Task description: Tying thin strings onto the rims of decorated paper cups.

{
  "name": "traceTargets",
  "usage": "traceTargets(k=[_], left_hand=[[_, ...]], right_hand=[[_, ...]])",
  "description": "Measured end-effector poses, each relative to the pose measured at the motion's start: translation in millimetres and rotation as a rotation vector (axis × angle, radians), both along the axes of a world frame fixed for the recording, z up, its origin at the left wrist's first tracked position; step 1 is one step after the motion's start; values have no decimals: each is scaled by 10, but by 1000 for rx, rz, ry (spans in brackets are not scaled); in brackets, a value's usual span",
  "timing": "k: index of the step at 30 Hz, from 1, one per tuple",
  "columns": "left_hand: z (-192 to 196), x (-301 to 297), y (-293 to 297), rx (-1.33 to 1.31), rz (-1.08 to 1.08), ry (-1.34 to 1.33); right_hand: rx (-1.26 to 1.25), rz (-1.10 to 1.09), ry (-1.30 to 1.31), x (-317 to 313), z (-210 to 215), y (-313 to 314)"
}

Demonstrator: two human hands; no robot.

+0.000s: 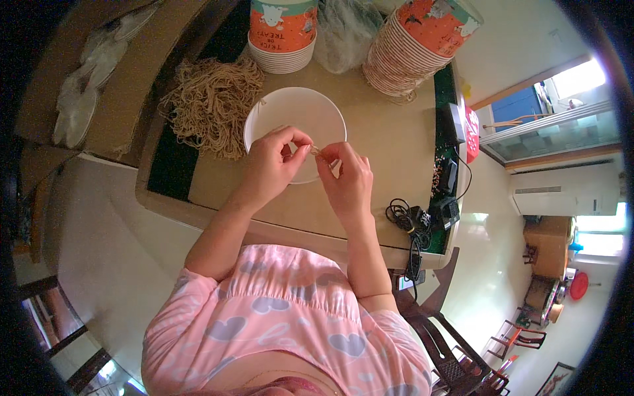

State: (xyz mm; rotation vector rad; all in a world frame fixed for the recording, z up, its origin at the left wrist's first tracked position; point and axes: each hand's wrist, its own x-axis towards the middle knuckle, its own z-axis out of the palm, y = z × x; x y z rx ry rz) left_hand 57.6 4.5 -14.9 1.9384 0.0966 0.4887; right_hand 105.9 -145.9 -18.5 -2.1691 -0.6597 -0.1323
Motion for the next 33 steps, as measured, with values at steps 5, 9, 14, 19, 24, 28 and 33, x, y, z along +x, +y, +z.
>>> traceTargets(k=[5, 9, 14, 19, 24, 28, 33], left_hand=[[-33, -48, 1, 96, 26, 1], [-31, -75, -1, 161, 44, -7], [-30, -102, 10, 189, 51, -34], [-3, -159, 9, 256, 86, -19], [-55, -195, 13, 265, 110, -45], [-65, -203, 14, 293, 126, -47], [-92, -184, 6, 274, 115, -38]], right_hand=[[-5, 22, -33, -9, 25, 27], [-89, 48, -46, -9, 21, 0], [-137, 35, -164, -64, 123, 61], [-126, 60, 4, -56, 107, 80], [-77, 61, -3, -97, 118, 76], [-105, 22, 65, -139, 131, 75], [-24, 64, -24, -144, 84, 71]])
